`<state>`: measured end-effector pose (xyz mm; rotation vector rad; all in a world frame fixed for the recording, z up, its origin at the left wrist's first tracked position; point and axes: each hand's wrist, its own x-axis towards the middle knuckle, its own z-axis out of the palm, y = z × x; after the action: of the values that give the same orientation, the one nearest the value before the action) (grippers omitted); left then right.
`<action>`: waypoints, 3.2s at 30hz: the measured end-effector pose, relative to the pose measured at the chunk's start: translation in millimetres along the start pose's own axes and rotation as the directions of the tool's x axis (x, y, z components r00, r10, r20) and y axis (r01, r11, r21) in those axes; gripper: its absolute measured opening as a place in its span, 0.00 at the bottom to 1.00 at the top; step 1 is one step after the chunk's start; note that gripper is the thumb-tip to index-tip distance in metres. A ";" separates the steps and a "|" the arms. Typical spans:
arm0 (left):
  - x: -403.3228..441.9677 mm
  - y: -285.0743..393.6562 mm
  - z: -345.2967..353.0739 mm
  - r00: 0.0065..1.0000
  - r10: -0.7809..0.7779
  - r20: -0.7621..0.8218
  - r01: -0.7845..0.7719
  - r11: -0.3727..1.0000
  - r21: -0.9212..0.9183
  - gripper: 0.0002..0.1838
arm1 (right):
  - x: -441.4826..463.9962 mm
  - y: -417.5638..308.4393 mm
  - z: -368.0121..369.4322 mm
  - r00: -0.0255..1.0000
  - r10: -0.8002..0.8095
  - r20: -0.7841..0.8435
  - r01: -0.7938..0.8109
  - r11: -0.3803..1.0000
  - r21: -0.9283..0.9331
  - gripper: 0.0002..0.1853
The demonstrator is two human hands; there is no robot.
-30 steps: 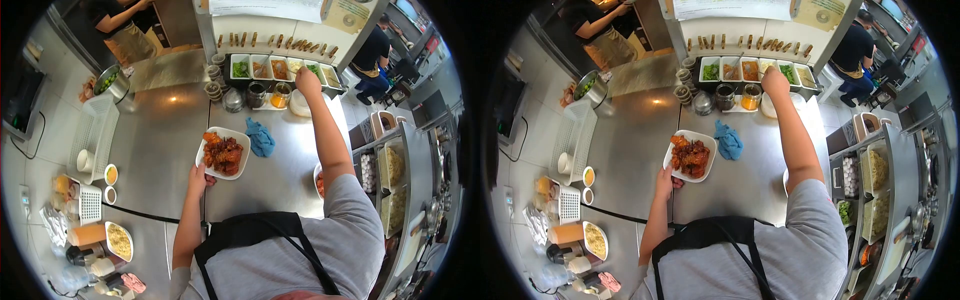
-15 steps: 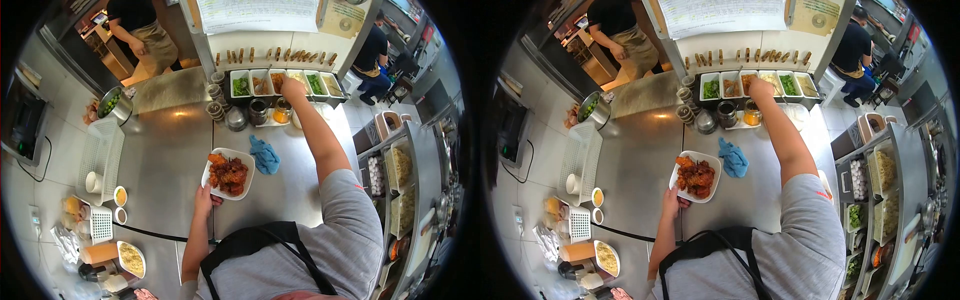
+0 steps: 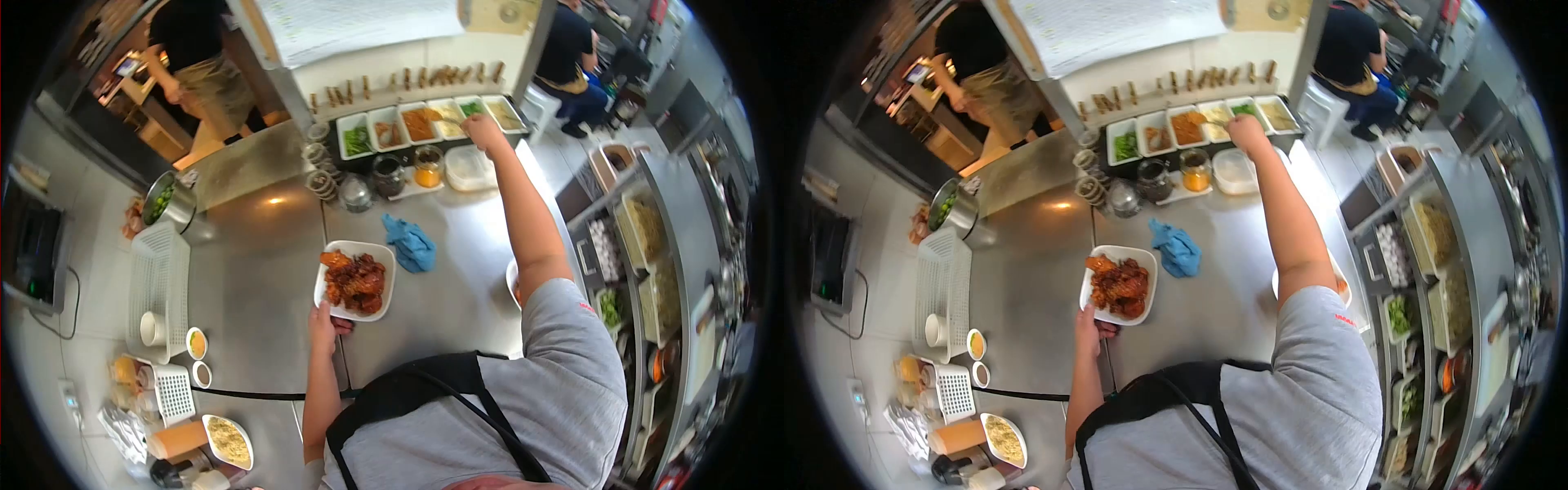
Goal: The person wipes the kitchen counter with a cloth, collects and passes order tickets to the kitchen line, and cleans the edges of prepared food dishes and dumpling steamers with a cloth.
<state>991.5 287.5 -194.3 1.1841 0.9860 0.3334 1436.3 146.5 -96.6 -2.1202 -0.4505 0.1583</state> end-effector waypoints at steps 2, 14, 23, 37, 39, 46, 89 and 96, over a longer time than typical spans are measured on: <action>1.4 -3.7 -1.4 1.000 -0.003 -0.003 0.003 1.000 0.030 0.17 | -35.5 -3.2 -36.3 1.000 0.005 -0.012 -0.003 0.991 0.133 0.10; 4.9 -8.7 -4.2 0.998 0.030 0.047 -0.029 1.000 -0.009 0.17 | -268.4 72.7 -210.5 0.987 0.156 -0.047 -0.139 0.958 0.250 0.03; 1.8 -8.0 -2.6 0.998 0.042 0.054 -0.041 0.999 -0.015 0.17 | -324.6 141.7 -190.4 0.974 0.053 -0.220 -0.030 0.994 0.105 0.01; -5.4 -14.2 -0.9 0.996 0.085 0.008 -0.085 0.996 -0.012 0.14 | -167.5 53.9 -105.8 0.988 0.150 0.021 -0.151 0.965 0.215 0.07; -8.7 -17.3 -1.3 0.996 0.086 -0.011 -0.086 0.996 -0.006 0.14 | -126.1 42.0 -72.8 0.989 0.139 0.059 -0.149 0.960 0.235 0.08; -34.1 -27.5 -13.3 0.995 0.077 -0.066 -0.082 0.993 -0.087 0.14 | -13.6 18.8 20.3 0.988 -0.126 -0.092 0.114 0.986 -0.120 0.13; -36.7 -23.6 -21.6 0.999 0.009 -0.050 -0.019 0.981 -0.195 0.14 | 42.1 120.4 -87.8 0.998 -0.047 0.039 0.059 0.553 -0.831 0.12; -34.3 -27.5 -22.4 0.998 0.032 -0.050 -0.041 0.980 -0.194 0.15 | -2.3 38.8 -84.7 0.990 -0.117 -0.075 0.121 0.992 0.046 0.20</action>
<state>947.4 267.2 -203.5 1.0207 0.9502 0.4783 1468.0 60.2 -81.5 -2.0360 -0.5234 0.0248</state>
